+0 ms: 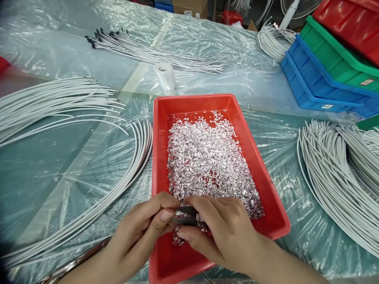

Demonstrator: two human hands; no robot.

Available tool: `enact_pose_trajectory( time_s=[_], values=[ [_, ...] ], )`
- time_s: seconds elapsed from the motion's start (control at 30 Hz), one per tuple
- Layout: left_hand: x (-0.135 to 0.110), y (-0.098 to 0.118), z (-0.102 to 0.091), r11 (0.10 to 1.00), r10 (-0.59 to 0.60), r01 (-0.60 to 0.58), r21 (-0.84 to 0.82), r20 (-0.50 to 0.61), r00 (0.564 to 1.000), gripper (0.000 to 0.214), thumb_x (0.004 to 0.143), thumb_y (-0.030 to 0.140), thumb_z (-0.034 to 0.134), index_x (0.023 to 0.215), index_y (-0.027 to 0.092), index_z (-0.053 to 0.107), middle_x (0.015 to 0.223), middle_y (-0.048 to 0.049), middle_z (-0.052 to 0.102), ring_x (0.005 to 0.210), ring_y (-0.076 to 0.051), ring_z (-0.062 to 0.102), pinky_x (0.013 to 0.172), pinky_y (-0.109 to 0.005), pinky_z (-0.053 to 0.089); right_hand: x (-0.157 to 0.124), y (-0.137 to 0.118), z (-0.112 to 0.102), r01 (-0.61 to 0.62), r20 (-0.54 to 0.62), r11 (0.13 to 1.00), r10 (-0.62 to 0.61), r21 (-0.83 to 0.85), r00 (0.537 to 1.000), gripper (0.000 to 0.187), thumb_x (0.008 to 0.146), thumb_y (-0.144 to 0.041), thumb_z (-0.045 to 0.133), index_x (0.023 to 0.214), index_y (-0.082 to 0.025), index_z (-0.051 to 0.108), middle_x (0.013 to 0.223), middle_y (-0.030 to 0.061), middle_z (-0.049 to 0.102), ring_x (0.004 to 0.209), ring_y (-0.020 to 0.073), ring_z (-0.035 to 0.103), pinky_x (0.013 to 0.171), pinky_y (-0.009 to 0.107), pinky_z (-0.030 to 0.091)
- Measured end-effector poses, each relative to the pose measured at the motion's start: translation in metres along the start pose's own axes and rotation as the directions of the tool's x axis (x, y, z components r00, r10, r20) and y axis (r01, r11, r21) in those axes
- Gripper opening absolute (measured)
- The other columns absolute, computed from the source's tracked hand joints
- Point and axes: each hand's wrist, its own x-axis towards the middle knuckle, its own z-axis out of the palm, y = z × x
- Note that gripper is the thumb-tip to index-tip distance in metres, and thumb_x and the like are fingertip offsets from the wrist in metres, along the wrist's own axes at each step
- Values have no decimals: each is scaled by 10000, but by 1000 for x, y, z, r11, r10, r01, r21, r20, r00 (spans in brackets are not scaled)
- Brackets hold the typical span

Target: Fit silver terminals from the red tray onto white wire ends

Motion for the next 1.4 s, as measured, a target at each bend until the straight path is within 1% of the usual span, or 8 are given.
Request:
enact_pose_trajectory(
  time_s=[0.2,0.37,0.6,0.73,0.9,1.03,1.23,1.4],
  values=[
    [0,-1,0,997,39,-38,67,-9,999,196,973,236,316,825,208,441,594,54,412,496,-82,399,467,-190,333,2,1,2,-2,-5,1000,2,-12,1000,327,980,-374,286,1027,-158,527,832,49,718,607,136,653,527,251,502],
    [0,-1,0,994,45,-44,98,-12,999,185,972,226,321,839,210,448,614,49,456,514,-82,428,480,-187,343,3,0,1,2,6,1000,-2,-3,1000,328,986,-365,272,1020,-146,514,820,41,717,598,123,650,528,236,496],
    [3,4,-2,991,75,-79,108,41,996,178,969,191,302,867,209,445,649,41,489,549,-83,472,515,-177,382,3,-1,1,14,5,1000,-14,-22,1000,343,998,-362,231,1022,-143,493,817,51,715,619,127,655,522,232,493],
    [5,5,-4,989,84,-92,118,74,994,163,965,170,304,873,206,433,691,35,512,579,-86,495,554,-182,405,3,0,0,21,12,1000,-21,-18,1000,338,996,-370,239,1038,-145,488,833,47,714,630,132,662,524,234,487],
    [4,6,-7,976,116,-132,176,98,988,175,966,189,298,839,205,418,684,26,514,567,-102,503,535,-203,405,4,-1,-3,11,65,999,-13,35,998,312,995,-368,254,1053,-166,485,848,30,697,642,119,648,546,216,478],
    [4,6,-6,964,134,-154,216,104,986,183,963,168,289,808,210,378,702,22,520,576,-107,506,547,-209,409,5,0,-6,11,105,994,-23,105,994,272,999,-368,254,1044,-191,457,810,-5,672,625,90,627,537,176,468],
    [3,6,-5,974,114,-131,182,100,988,145,954,157,316,849,205,404,704,40,499,585,-89,492,570,-195,404,6,-2,-6,-18,128,987,-2,158,992,235,1002,-359,261,1063,-212,434,834,-30,660,674,63,633,597,134,472],
    [1,4,-3,961,127,-145,236,89,988,111,940,141,342,905,213,419,762,41,552,642,-90,544,628,-196,420,4,-2,-4,-29,121,987,9,161,993,253,1004,-363,245,1083,-217,435,854,-32,666,662,58,635,596,136,471]
  ],
)
